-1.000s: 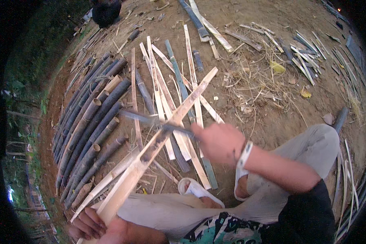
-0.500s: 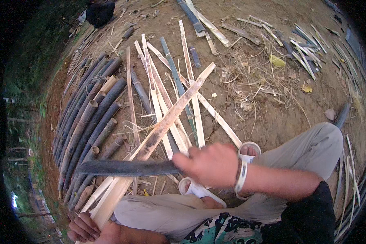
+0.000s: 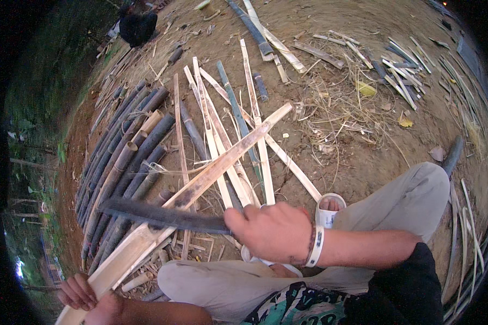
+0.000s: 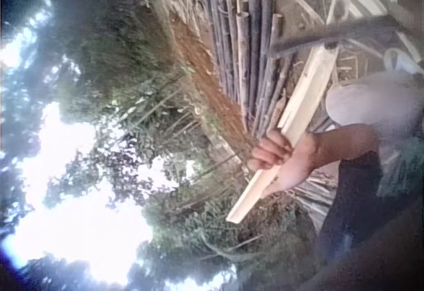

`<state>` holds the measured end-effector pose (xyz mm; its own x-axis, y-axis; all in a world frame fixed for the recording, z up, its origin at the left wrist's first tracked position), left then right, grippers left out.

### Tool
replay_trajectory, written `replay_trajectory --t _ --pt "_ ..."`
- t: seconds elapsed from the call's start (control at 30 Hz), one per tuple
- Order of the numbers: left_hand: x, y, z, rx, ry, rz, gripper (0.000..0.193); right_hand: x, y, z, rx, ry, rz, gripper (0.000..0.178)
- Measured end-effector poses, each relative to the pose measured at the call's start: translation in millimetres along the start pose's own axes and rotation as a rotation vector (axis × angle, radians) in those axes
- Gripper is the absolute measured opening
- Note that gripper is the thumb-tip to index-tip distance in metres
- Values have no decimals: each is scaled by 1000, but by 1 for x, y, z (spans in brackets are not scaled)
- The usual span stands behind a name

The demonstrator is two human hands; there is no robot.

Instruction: The person sits on the ground and uses a machete to shave and split bamboo strips. They hold the bamboo with one hand and repeatedly strike it with the machete to remove the outer layer and split the material into thinner pieces.

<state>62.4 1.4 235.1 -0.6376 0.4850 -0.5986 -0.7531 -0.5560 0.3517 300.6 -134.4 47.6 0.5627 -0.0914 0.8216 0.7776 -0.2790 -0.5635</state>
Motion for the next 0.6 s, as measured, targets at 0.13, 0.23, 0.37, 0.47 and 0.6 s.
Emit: replay_trajectory --t 0.13,0.23,0.37,0.47,0.6 --pt "-43 -5 19 39 -166 -60 73 -19 57 29 -172 60 61 20" --pt "-42 -12 24 50 -164 -44 72 -18 180 48 -508 153 -24 23" --pt "-37 -9 20 30 -112 -27 72 -9 141 43 -517 -29 5 23" --pt "-25 -8 16 3 -63 12 73 -9 62 27 -239 -117 125 23" --pt "-20 -4 15 7 -60 2 73 -6 19 14 -63 -21 144 23"
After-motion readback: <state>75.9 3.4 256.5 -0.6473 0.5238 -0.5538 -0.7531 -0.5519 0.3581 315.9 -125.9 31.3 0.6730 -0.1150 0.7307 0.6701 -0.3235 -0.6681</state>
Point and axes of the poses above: each hand's wrist, its own z-axis towards the middle knuckle, its own x-axis out of the back of the hand, y = z × x, the point moved 8 cm from there along z, towards the middle knuckle, and after that the axes turned 12 degrees about -x, right-handed, at the moved point
